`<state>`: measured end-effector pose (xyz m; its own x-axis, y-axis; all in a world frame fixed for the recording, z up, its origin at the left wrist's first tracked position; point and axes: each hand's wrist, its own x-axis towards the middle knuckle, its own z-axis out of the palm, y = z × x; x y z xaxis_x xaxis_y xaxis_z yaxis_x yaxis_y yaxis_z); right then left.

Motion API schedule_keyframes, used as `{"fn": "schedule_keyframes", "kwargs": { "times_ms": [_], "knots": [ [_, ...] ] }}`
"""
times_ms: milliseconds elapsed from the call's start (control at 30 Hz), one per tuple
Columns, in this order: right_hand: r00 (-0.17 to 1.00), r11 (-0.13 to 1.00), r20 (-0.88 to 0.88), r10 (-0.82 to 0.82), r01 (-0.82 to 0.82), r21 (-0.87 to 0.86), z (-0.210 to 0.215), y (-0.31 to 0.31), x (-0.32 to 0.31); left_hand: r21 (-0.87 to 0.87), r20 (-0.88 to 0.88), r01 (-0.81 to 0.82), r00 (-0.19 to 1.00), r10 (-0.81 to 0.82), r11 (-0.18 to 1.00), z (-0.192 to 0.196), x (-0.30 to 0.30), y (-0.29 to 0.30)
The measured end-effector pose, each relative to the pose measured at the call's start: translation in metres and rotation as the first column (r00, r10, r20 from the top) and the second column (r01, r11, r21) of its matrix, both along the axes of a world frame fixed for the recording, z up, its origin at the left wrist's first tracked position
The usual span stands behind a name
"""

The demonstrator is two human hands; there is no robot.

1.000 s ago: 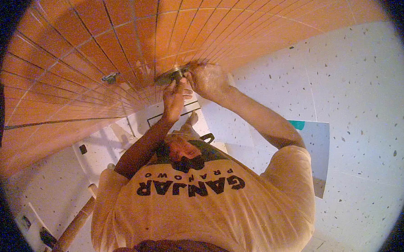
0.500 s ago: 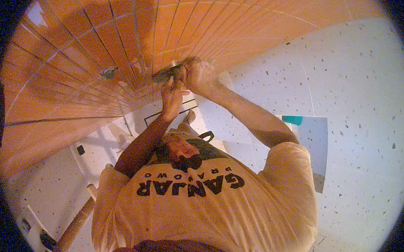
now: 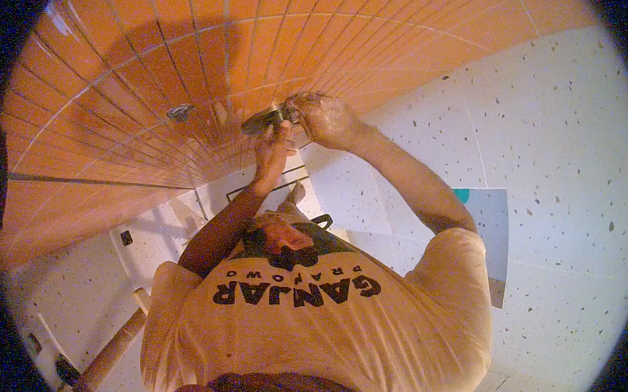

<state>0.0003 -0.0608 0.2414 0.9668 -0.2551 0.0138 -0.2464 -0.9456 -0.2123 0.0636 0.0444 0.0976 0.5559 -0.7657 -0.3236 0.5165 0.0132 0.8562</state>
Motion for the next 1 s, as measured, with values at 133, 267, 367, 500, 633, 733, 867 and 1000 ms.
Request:
{"fn": "schedule_keyframes", "kwargs": {
  "times_ms": [133,267,367,500,633,733,867,1000],
  "knots": [
    [0.971,0.973,0.068,0.231,-0.229,-0.026,-0.002,-0.016,-0.001,-0.006,0.024,0.021,0.999,-0.021,1.0,0.002,0.003,0.002],
    [0.92,0.899,-0.052,0.389,-0.392,-0.197,0.005,-0.021,0.002,-0.02,0.039,0.021,0.999,-0.02,1.0,0.006,0.005,0.004],
    [0.867,0.848,-0.041,0.497,-0.495,-0.189,0.009,-0.028,0.006,-0.028,0.032,0.011,0.999,-0.01,1.0,0.014,0.004,0.005],
    [0.825,0.823,-0.155,0.544,-0.56,-0.094,0.005,-0.04,0.015,-0.007,0.024,0.024,0.999,-0.024,1.0,0.005,0.003,0.003],
    [0.791,0.808,-0.288,0.541,-0.584,-0.086,0.012,-0.042,0.019,-0.011,0.026,0.021,0.999,-0.021,1.0,0.009,0.002,0.003],
    [0.75,0.797,-0.389,0.536,-0.601,-0.061,0.024,-0.04,0.03,0.013,0.047,0.036,0.998,-0.037,0.999,0.005,0.005,0.004],
    [0.715,0.763,-0.409,0.566,-0.643,-0.067,0.022,-0.047,0.032,0.038,0.104,0.059,0.993,-0.062,0.998,0.001,0.006,0.003],
    [0.645,0.671,-0.429,0.633,-0.733,-0.112,0.026,-0.049,0.032,0.079,0.2,0.085,0.975,-0.099,0.993,0.0,0.007,0.003]
  ]
}}
